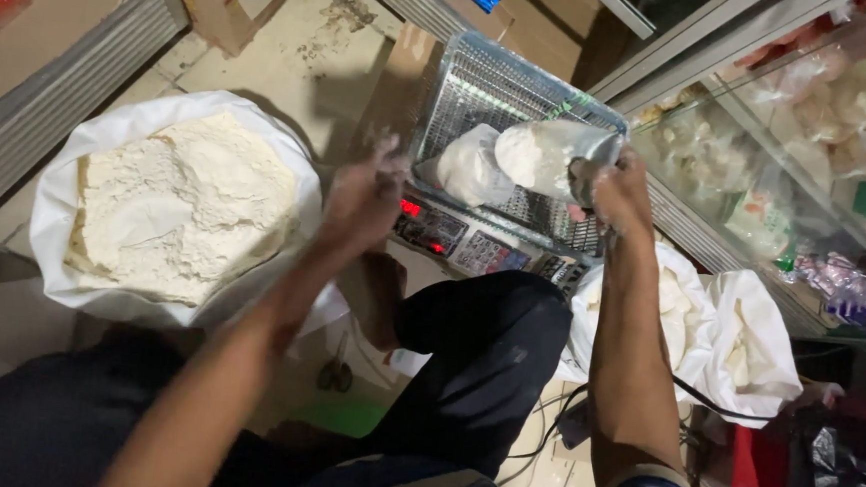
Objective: Scooping flour from a large bulk sack into smaller plastic bags and weighing them on a digital scale for portioning.
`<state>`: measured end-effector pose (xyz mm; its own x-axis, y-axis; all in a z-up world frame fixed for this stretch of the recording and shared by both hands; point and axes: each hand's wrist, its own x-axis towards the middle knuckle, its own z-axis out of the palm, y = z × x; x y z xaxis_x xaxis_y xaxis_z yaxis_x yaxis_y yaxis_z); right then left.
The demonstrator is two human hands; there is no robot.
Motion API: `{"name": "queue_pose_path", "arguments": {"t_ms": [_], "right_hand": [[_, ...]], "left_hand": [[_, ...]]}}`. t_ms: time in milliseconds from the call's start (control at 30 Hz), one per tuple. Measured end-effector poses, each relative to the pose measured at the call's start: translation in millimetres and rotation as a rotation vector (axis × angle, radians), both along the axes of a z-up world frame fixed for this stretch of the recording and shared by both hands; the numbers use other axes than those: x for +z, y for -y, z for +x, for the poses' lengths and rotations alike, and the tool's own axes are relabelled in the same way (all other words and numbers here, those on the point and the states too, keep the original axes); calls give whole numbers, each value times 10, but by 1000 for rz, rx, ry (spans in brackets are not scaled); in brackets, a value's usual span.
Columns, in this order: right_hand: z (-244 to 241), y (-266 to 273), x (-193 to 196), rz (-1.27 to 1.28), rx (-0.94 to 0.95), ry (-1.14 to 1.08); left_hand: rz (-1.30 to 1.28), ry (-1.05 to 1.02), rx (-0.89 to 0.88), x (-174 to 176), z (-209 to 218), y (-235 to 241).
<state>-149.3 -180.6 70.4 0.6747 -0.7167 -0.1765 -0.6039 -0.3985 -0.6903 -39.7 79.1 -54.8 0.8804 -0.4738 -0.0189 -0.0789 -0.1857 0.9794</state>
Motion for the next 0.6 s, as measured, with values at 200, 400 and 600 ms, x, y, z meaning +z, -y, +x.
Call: {"name": "queue_pose_path", "arguments": {"t_ms": [200,400,600], "right_hand": [[403,-265,-2,-98,43,-4],[1203,-771,-834,839,730,601],[1715,-1991,-1220,-586,695,-225]], "left_hand": [[282,-110,130,-49,475,-574],[410,-34,136,-289,788,-1319],[484,-49,139,-424,876,-1776]]}}
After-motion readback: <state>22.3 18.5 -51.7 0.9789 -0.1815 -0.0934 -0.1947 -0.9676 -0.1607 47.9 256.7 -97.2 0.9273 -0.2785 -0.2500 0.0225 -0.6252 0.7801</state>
